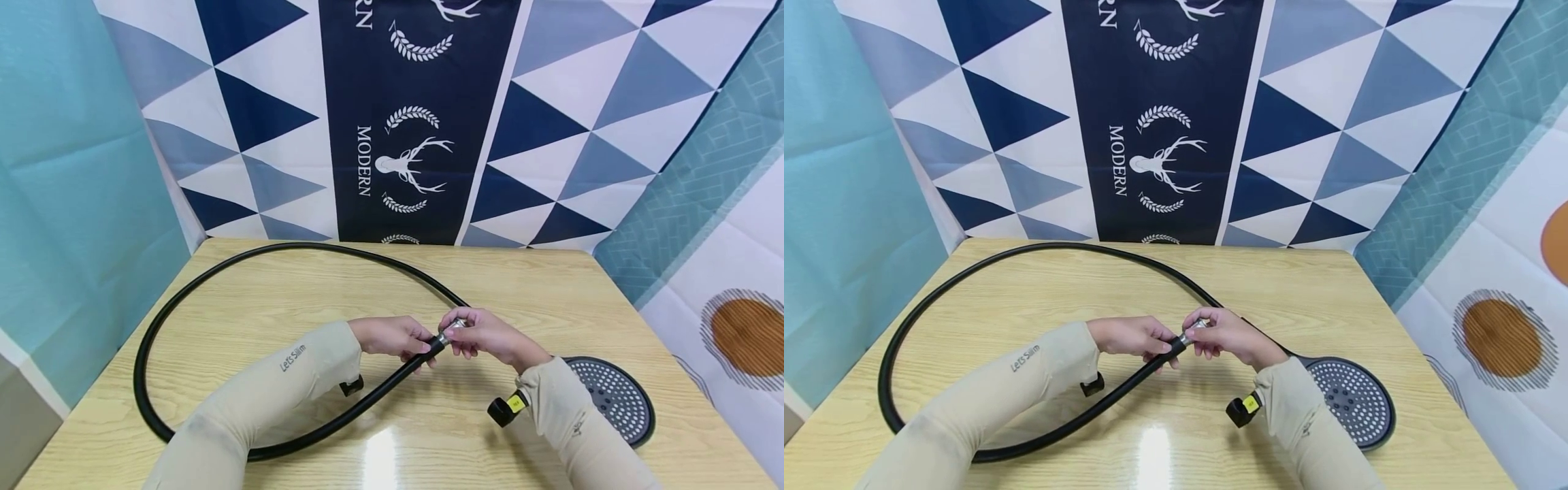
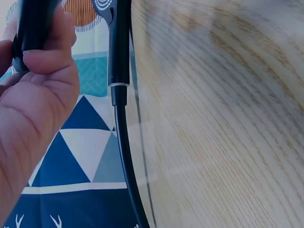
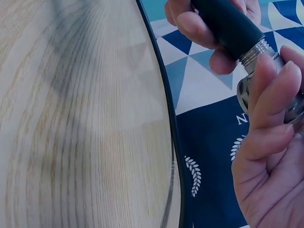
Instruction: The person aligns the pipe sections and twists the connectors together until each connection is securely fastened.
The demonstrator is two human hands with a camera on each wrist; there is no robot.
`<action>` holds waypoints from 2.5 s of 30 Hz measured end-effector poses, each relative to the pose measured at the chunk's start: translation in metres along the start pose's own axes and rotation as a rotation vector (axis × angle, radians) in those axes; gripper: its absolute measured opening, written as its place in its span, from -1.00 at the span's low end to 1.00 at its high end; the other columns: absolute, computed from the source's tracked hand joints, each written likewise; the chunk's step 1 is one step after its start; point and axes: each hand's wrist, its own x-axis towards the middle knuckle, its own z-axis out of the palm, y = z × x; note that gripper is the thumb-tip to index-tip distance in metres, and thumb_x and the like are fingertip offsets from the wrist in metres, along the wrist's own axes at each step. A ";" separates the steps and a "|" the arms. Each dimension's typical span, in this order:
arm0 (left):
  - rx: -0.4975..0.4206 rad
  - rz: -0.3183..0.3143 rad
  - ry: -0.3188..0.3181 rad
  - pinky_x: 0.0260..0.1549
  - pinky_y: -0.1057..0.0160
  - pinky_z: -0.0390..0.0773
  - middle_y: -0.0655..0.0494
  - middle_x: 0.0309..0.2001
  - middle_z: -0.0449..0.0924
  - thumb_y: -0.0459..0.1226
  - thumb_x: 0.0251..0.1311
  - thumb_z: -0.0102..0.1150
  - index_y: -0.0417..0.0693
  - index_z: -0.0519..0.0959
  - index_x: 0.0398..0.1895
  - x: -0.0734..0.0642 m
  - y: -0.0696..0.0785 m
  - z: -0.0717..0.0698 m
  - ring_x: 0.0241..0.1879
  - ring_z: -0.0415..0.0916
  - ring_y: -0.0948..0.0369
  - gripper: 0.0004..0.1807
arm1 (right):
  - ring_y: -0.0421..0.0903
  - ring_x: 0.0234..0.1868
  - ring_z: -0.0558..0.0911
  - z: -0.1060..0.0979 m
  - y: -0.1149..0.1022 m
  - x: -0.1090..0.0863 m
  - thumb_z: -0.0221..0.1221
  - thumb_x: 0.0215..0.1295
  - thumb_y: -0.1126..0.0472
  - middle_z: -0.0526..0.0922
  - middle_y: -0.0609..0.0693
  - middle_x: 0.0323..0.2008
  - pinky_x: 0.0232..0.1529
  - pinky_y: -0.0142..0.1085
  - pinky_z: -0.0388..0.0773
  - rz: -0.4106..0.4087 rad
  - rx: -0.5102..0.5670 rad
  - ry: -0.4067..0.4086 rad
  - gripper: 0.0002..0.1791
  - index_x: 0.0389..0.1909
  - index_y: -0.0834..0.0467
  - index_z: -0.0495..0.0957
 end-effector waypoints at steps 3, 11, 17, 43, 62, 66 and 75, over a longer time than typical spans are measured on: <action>0.024 0.016 0.016 -0.35 0.40 0.45 -0.36 -0.06 0.58 -0.45 0.45 -0.17 -0.53 0.42 -0.02 0.000 0.001 0.000 -0.31 0.56 0.13 -0.75 | -0.26 -0.60 0.47 0.000 0.000 0.000 0.07 0.36 0.32 0.57 -0.06 -0.57 -0.55 -0.45 0.42 -0.005 0.003 0.000 -0.92 -0.17 0.16 0.47; 0.037 0.069 0.015 -0.42 0.42 0.37 -0.12 -0.27 0.62 -0.47 0.42 -0.11 -0.48 0.44 -0.14 0.000 0.002 0.003 -0.44 0.51 0.26 -0.83 | -0.28 -0.58 0.49 -0.003 0.001 -0.005 0.11 0.38 0.31 0.58 -0.08 -0.55 -0.53 -0.46 0.43 -0.069 0.026 -0.027 -0.88 -0.21 0.01 0.52; 0.059 0.086 0.056 -0.48 0.43 0.32 -0.05 -0.36 0.60 -0.47 0.38 -0.05 -0.48 0.46 -0.16 0.000 0.004 0.007 -0.49 0.51 0.31 -0.85 | -0.29 -0.56 0.51 -0.003 0.002 -0.007 0.15 0.38 0.26 0.60 -0.11 -0.53 -0.52 -0.48 0.44 -0.105 0.063 -0.047 -0.89 -0.22 -0.04 0.54; 0.041 -0.095 -0.018 -0.55 0.43 0.29 -0.03 -0.30 0.64 -0.45 0.40 -0.10 -0.31 0.48 -0.30 -0.011 0.030 0.002 -0.47 0.54 0.27 -0.85 | -0.29 -0.53 0.57 0.005 0.001 -0.013 0.17 0.39 0.17 0.63 -0.12 -0.51 -0.49 -0.46 0.48 -0.145 0.085 -0.051 -0.94 -0.18 -0.04 0.52; 0.106 -0.058 0.110 -0.65 0.44 0.22 -0.06 -0.47 0.60 -0.48 0.27 0.11 -0.33 0.54 -0.35 -0.010 0.024 0.005 -0.62 0.47 0.30 -0.95 | -0.29 -0.53 0.57 0.007 -0.002 -0.010 0.17 0.38 0.19 0.62 -0.11 -0.49 -0.47 -0.46 0.47 -0.145 0.072 -0.052 -0.93 -0.17 -0.01 0.50; 0.078 -0.057 0.009 -0.59 0.44 0.25 0.05 -0.45 0.57 -0.49 0.31 0.05 -0.28 0.48 -0.35 -0.008 0.019 0.001 -0.57 0.43 0.32 -0.93 | -0.27 -0.52 0.58 0.009 -0.004 -0.010 0.17 0.38 0.21 0.62 -0.10 -0.50 -0.48 -0.46 0.49 -0.146 0.057 -0.069 -0.92 -0.16 0.03 0.49; 0.063 -0.034 -0.126 -0.52 0.44 0.25 -0.14 -0.20 0.68 -0.48 0.35 -0.12 -0.37 0.48 -0.24 -0.008 0.018 -0.004 -0.48 0.57 0.28 -0.86 | -0.25 -0.51 0.58 0.012 -0.005 -0.012 0.17 0.38 0.23 0.61 -0.09 -0.49 -0.48 -0.44 0.50 -0.134 0.036 -0.060 -0.84 -0.12 0.21 0.46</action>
